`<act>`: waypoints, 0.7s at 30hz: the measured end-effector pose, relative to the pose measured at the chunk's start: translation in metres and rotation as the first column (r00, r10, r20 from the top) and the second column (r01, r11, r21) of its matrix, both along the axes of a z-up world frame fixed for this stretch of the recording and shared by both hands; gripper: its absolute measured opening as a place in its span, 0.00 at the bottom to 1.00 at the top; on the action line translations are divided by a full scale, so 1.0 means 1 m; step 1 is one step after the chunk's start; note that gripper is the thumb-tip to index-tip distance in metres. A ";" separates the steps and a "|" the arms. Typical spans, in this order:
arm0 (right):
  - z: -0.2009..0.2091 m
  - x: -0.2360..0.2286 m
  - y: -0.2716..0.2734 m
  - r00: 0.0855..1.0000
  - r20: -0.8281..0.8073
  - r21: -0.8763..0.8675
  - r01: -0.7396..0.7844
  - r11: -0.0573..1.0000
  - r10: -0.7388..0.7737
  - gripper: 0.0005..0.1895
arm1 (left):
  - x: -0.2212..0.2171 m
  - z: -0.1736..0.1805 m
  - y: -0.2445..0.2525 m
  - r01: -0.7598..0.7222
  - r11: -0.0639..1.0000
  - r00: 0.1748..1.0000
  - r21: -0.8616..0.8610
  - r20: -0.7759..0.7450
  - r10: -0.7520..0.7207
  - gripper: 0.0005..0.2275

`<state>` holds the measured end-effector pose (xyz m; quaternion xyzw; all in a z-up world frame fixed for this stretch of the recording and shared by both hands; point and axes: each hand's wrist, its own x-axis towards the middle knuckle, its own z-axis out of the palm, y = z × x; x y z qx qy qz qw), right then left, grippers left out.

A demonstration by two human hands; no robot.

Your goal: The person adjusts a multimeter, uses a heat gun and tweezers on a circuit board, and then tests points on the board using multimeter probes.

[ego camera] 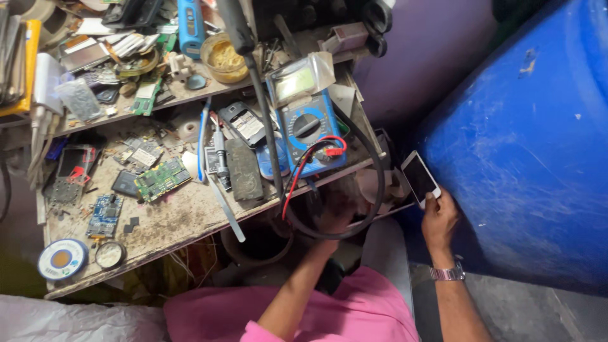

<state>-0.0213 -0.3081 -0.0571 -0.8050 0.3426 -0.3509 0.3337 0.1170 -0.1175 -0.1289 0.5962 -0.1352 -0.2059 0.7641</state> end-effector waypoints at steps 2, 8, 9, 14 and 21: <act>0.000 0.006 0.004 0.998 0.054 -0.041 -0.008 0.999 0.011 0.15 | 0.008 0.023 -0.029 -0.196 0.980 0.921 0.006 0.344 0.182 0.25; 0.040 0.004 0.015 0.994 0.078 -0.094 -0.073 0.993 0.080 0.14 | 0.025 -0.004 -0.083 -0.543 0.737 0.741 0.403 0.642 0.195 0.20; 0.051 0.004 0.014 0.998 0.024 -0.198 -0.058 0.978 0.064 0.12 | 0.021 -0.019 -0.077 -0.389 0.848 0.768 0.359 0.635 0.083 0.16; 0.093 0.029 -0.001 0.990 -0.052 -0.413 -0.143 0.899 0.134 0.11 | -0.012 -0.051 -0.027 -0.037 0.981 0.993 0.192 0.118 0.014 0.10; 0.054 0.113 -0.044 0.894 -0.384 -0.438 -0.395 0.808 0.230 0.14 | -0.028 -0.009 0.009 -0.088 0.974 0.972 0.209 0.231 0.038 0.09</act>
